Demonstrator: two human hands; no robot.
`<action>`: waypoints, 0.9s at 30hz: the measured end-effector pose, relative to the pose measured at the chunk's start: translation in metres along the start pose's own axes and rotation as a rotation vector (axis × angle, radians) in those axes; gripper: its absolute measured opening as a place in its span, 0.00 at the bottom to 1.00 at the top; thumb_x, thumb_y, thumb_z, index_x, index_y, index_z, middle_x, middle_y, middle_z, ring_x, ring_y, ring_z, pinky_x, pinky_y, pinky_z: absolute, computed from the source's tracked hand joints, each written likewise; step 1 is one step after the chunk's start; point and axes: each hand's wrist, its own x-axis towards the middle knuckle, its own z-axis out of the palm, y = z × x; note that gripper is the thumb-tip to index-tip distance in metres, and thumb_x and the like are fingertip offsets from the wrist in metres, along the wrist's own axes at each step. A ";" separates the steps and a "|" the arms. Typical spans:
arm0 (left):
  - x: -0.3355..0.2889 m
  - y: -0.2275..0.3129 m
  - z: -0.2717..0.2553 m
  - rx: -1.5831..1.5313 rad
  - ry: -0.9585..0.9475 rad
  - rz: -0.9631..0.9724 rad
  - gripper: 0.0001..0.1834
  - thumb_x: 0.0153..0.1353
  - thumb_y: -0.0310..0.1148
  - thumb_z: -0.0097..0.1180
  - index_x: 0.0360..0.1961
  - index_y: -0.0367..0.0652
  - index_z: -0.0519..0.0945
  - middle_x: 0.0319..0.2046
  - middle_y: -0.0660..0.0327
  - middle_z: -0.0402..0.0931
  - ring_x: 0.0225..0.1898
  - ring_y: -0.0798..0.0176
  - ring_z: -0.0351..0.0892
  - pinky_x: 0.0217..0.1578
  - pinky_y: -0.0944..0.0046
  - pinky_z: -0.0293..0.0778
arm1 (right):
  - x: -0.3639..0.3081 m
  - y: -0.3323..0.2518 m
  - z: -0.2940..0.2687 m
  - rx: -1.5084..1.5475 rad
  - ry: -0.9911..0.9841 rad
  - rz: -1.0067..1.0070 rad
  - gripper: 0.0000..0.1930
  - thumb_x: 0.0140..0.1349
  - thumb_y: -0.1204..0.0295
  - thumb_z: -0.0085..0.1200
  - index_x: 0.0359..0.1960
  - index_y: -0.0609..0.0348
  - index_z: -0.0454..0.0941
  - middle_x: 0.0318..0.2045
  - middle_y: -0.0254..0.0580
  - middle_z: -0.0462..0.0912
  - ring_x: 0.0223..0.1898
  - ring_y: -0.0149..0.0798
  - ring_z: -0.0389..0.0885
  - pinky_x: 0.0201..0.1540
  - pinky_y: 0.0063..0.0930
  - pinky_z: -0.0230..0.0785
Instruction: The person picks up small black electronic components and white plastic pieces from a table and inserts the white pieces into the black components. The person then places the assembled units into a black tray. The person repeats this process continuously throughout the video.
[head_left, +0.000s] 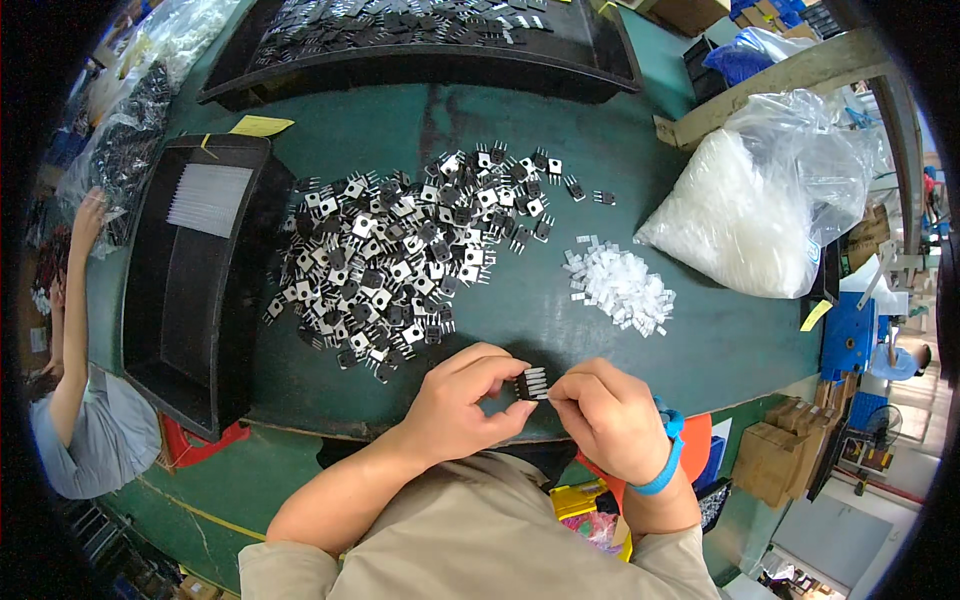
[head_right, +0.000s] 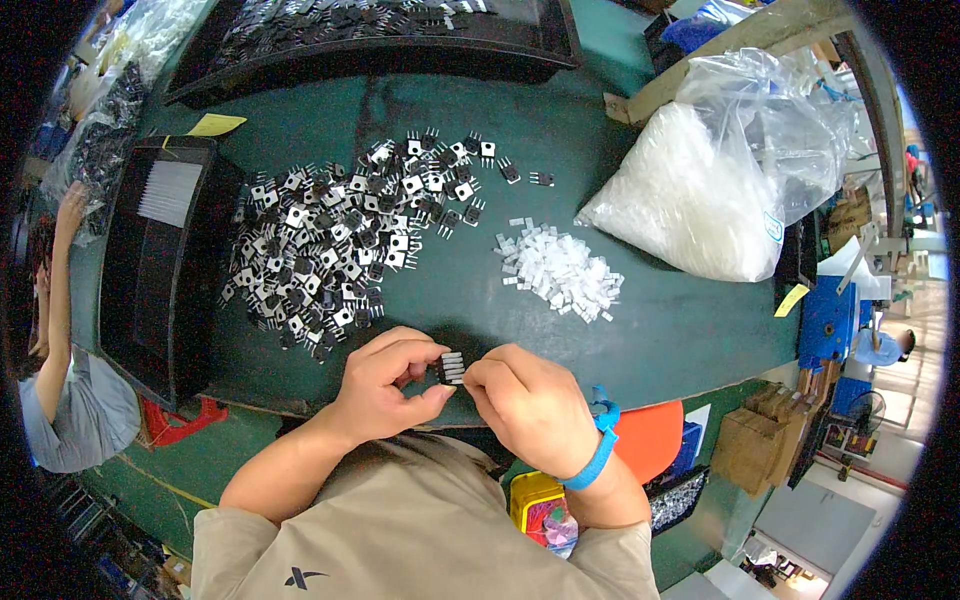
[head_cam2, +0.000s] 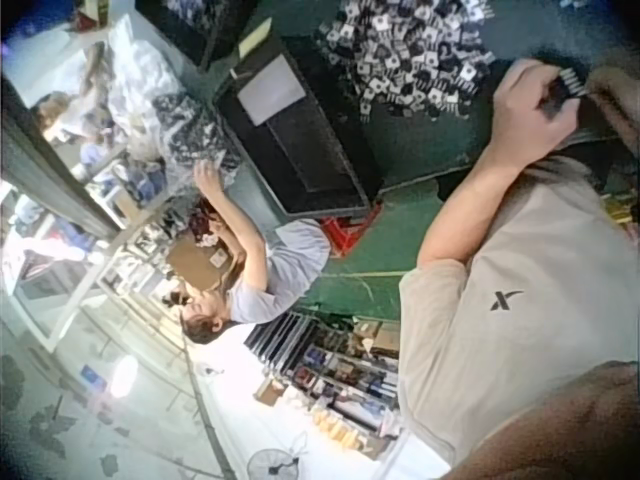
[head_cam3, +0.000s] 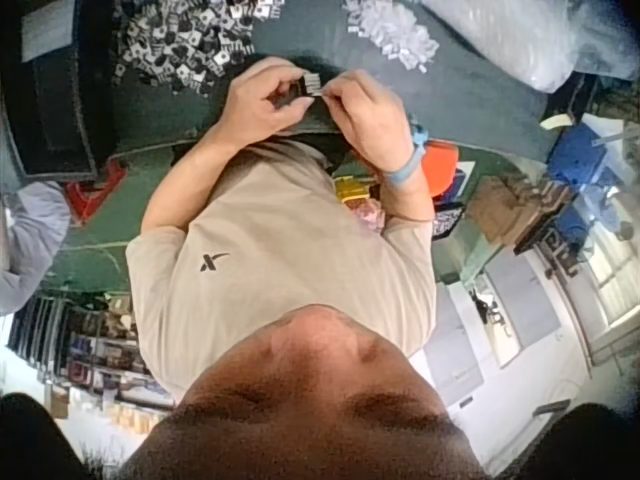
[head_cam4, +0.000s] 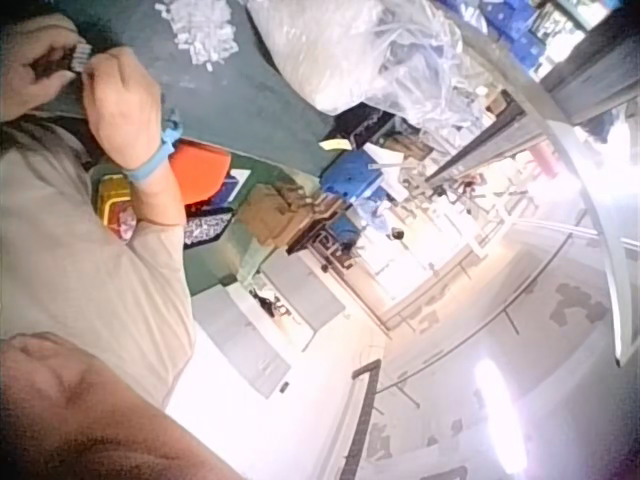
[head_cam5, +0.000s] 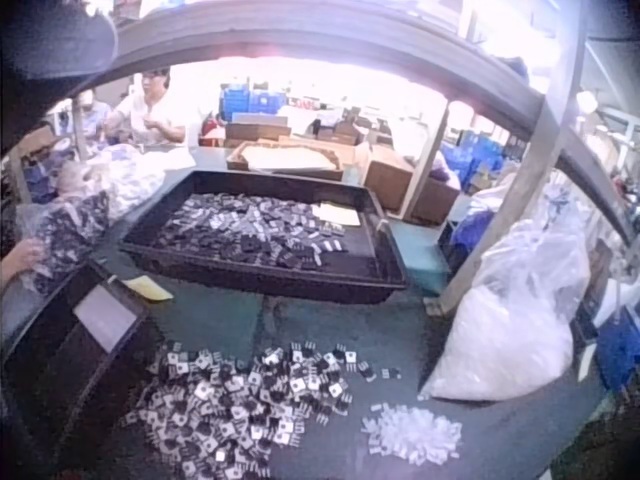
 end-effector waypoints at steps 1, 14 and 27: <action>0.000 -0.001 0.000 0.001 0.000 0.010 0.20 0.47 0.24 0.73 0.43 0.39 0.84 0.35 0.61 0.78 0.27 0.72 0.70 0.25 0.72 0.70 | 0.000 0.000 0.000 -0.005 -0.008 -0.005 0.10 0.50 0.84 0.65 0.34 0.62 0.79 0.31 0.46 0.80 0.27 0.48 0.81 0.28 0.35 0.74; 0.001 -0.002 -0.004 -0.036 0.012 -0.022 0.17 0.50 0.27 0.73 0.42 0.39 0.83 0.35 0.61 0.79 0.27 0.71 0.73 0.26 0.71 0.72 | -0.015 -0.002 0.006 0.070 0.227 -0.007 0.15 0.48 0.82 0.62 0.40 0.61 0.83 0.33 0.44 0.84 0.28 0.45 0.82 0.29 0.36 0.75; 0.001 0.001 -0.005 -0.042 0.016 -0.044 0.17 0.51 0.26 0.72 0.42 0.38 0.83 0.35 0.61 0.80 0.27 0.70 0.74 0.27 0.70 0.74 | -0.013 -0.010 0.018 0.094 0.161 -0.032 0.16 0.48 0.82 0.62 0.42 0.63 0.83 0.32 0.46 0.83 0.26 0.46 0.81 0.29 0.36 0.74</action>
